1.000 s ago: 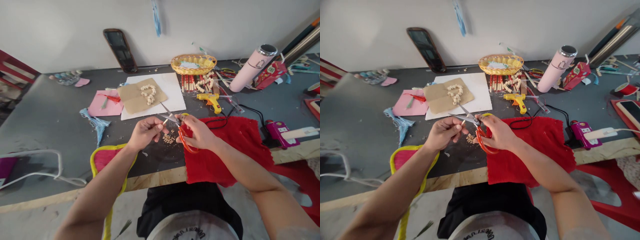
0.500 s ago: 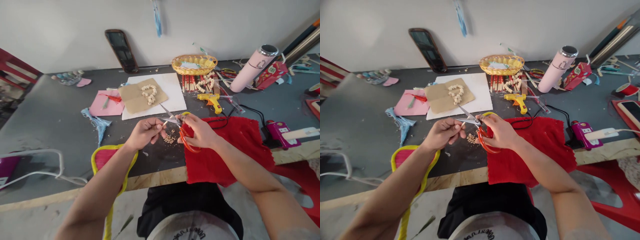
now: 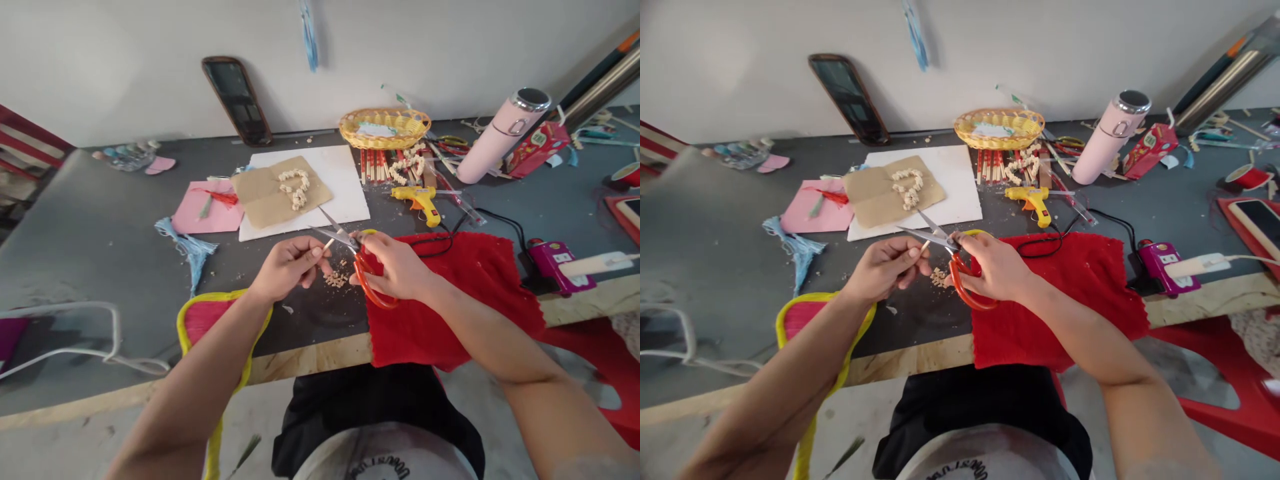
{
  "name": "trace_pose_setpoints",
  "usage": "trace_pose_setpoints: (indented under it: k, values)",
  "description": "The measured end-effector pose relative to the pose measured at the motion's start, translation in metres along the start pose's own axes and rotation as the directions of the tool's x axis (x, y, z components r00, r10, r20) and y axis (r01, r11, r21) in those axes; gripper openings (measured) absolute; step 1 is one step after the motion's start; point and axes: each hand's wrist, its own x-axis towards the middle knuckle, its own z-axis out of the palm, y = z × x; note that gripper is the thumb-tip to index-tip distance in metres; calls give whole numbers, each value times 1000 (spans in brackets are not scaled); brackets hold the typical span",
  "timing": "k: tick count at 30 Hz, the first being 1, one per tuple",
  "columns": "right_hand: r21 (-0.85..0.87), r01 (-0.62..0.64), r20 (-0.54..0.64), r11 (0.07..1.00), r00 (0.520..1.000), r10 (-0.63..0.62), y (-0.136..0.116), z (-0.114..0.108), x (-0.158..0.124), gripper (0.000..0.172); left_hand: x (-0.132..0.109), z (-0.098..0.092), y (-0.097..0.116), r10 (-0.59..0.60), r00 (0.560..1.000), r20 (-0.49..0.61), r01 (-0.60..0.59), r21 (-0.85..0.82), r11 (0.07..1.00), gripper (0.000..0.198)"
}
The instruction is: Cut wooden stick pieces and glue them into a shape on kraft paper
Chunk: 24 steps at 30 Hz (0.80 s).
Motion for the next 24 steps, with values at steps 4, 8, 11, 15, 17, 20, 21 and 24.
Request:
trace_pose_setpoints:
  k: [4, 8, 11, 15, 17, 20, 21, 24]
  values:
    - [16, -43, -51, 999, 998, 44, 1, 3, 0, 61, 0, 7, -2, 126, 977, -174, -100, 153, 983, 25]
    - [26, 16, -60, 1000, 998, -15, 5, 3, 0, 61, -2, 6, -2, 139, 975, -174, -100, 218, 971, 19]
    - [-6, 36, -51, 999, 998, -36, 8, 3, 0, 67, -3, 1, -2, 121, 989, -85, -105, 168, 980, 23]
    - [29, 77, -44, 997, 996, -76, 9, 3, 1, 70, -3, -4, -1, 90, 996, -24, -87, 103, 991, 28]
    - [57, 98, -40, 994, 995, -96, 9, 4, 1, 68, -2, -4, 0, 73, 997, -3, -72, 63, 995, 30]
    - [72, 100, -17, 992, 995, -99, 7, 2, 1, 63, -2, -4, 0, 55, 998, 18, -55, 2, 998, 30]
    - [67, 95, -7, 993, 996, -94, 5, 1, 1, 62, -2, -4, 0, 52, 998, 22, -51, -13, 999, 30]
    - [32, 72, 10, 997, 997, -73, 2, -1, 0, 60, -3, -4, 0, 44, 999, 20, -44, -27, 999, 30]
